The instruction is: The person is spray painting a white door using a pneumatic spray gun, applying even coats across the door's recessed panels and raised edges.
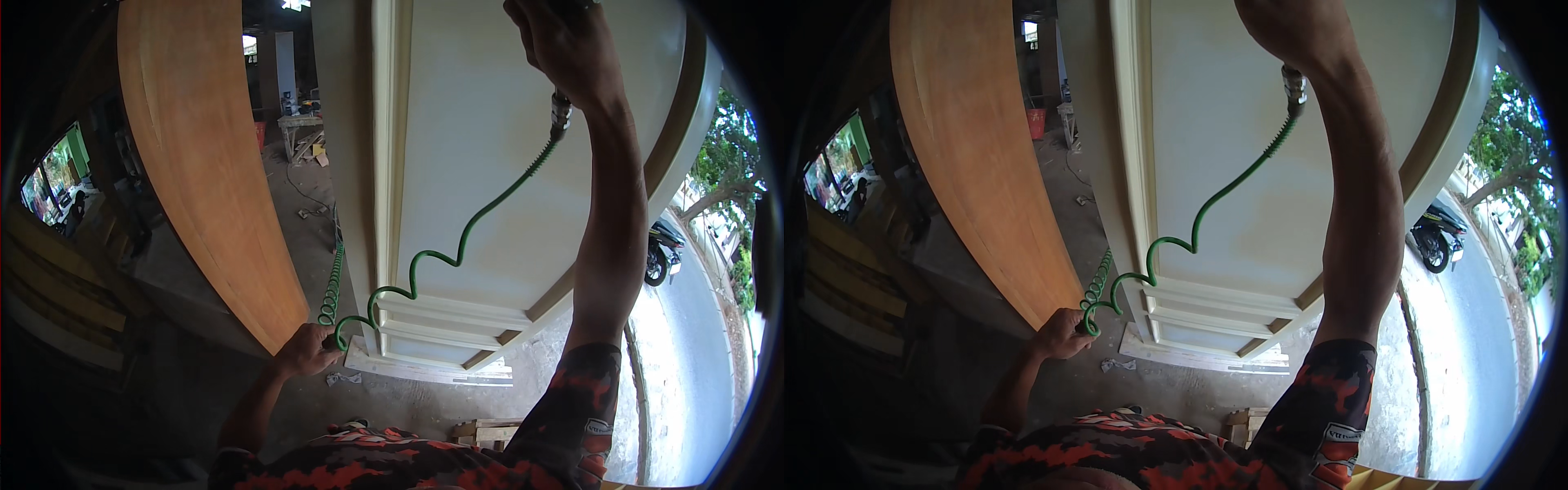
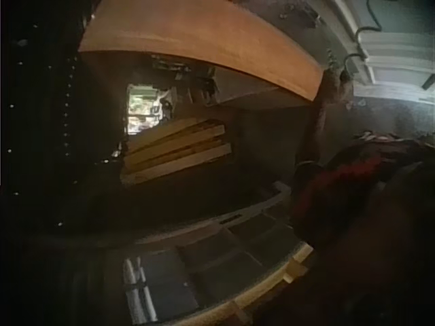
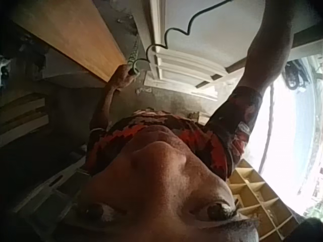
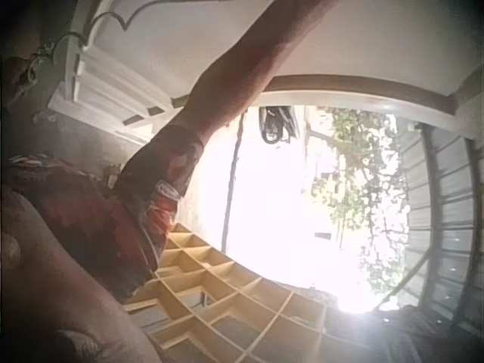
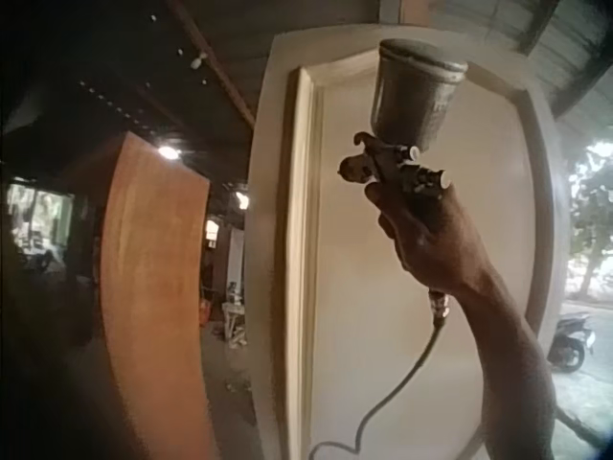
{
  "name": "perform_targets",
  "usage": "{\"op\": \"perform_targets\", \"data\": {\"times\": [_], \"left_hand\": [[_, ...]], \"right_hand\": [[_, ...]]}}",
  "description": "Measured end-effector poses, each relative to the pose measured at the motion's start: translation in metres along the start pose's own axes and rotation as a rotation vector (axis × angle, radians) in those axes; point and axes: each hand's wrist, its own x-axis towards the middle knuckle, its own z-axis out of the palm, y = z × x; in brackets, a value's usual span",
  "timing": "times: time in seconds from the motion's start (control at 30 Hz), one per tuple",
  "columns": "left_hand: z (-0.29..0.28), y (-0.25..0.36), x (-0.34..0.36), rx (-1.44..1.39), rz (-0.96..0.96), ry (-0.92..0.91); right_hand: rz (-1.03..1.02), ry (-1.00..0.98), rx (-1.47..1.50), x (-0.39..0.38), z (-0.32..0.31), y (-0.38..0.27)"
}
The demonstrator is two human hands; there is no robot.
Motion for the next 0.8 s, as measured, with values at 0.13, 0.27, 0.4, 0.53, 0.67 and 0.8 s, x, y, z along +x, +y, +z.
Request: {"op": "perform_targets", "data": {"times": [0.13, 0.27, 0.4, 0.53, 0.67, 0.8], "left_hand": [[0.003, -0.007, 0.006, 0.007, 0.01, -0.002], [0.009, -0.01, 0.007, 0.027, -0.002, -0.042], [0.016, -0.021, 0.006, 0.112, 0.022, -0.073], [0.022, -0.05, 0.003, 0.131, -0.07, -0.14], [0.031, -0.061, 0.003, 0.091, -0.171, -0.156], [0.035, -0.08, 0.006, 0.144, -0.167, -0.197]], "right_hand": [[0.06, -0.134, 0.106, -0.016, -0.008, -0.007], [-0.155, -0.034, 0.125, -0.045, 0.018, 0.033], [0.035, -0.179, 0.168, -0.104, 0.036, 0.052], [0.242, -0.301, 0.139, -0.156, 0.055, 0.068], [0.342, -0.344, 0.158, -0.203, 0.069, 0.077], [0.389, -0.384, 0.218, -0.251, 0.087, 0.09]]}}
